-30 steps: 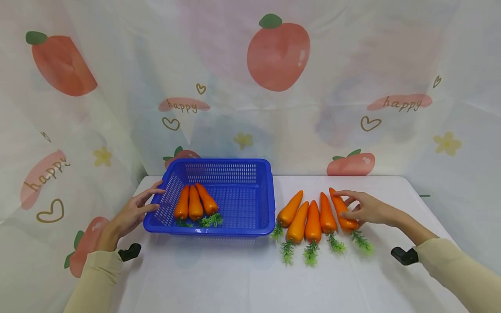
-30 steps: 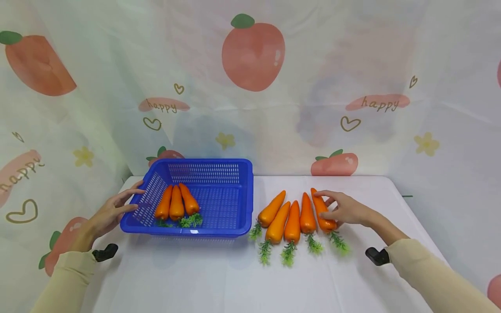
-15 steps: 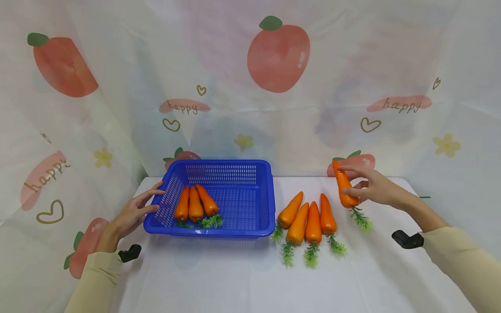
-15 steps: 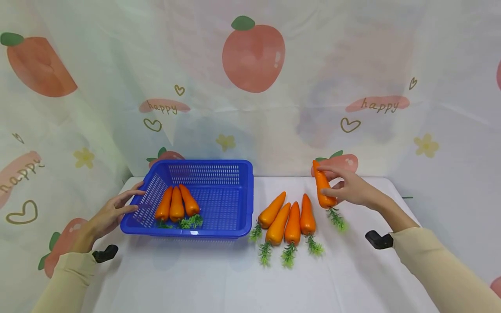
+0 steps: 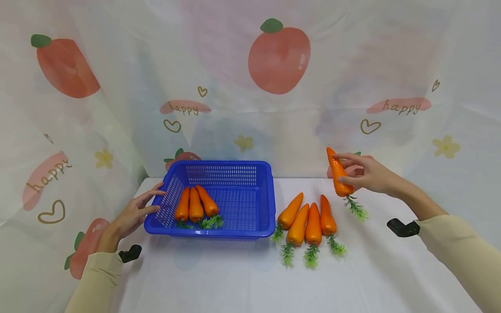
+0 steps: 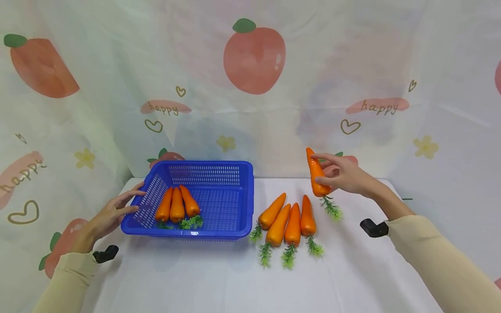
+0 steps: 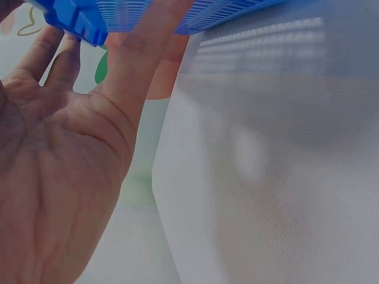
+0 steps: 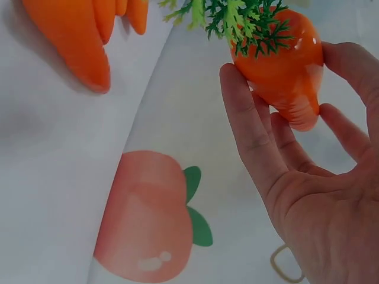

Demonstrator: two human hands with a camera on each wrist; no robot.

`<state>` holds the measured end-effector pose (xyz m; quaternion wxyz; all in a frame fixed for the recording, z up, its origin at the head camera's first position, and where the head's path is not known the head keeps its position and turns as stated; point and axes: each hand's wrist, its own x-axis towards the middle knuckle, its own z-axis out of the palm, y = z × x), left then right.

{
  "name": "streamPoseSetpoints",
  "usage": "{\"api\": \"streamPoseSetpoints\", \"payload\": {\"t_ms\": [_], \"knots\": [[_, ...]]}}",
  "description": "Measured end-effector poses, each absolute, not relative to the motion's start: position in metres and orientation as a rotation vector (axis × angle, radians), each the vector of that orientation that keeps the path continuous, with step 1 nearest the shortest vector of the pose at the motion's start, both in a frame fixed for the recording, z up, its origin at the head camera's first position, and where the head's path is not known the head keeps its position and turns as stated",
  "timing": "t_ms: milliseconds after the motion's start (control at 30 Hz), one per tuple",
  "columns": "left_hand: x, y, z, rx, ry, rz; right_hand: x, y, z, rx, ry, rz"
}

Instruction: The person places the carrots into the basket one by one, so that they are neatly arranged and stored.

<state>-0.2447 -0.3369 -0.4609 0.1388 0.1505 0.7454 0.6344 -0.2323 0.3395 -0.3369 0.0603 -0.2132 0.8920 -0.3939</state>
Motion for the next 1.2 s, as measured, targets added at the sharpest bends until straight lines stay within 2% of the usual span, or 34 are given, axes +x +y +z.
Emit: {"api": "streamPoseSetpoints", "payload": {"t_ms": [200, 533, 1200], "knots": [[-0.246, -0.338, -0.462, 0.455, 2.152, 1.833, -0.240, 0.317, -0.324, -0.576, 2.686, -1.102], [-0.246, -0.338, -0.463, 0.461, 2.172, 1.821, -0.265, 0.261, -0.310, -0.675, 2.592, -1.040], [-0.247, -0.338, -0.461, 0.458, 2.186, 1.816, -0.305, 0.140, -0.311, -0.845, 2.410, -0.939]]}}
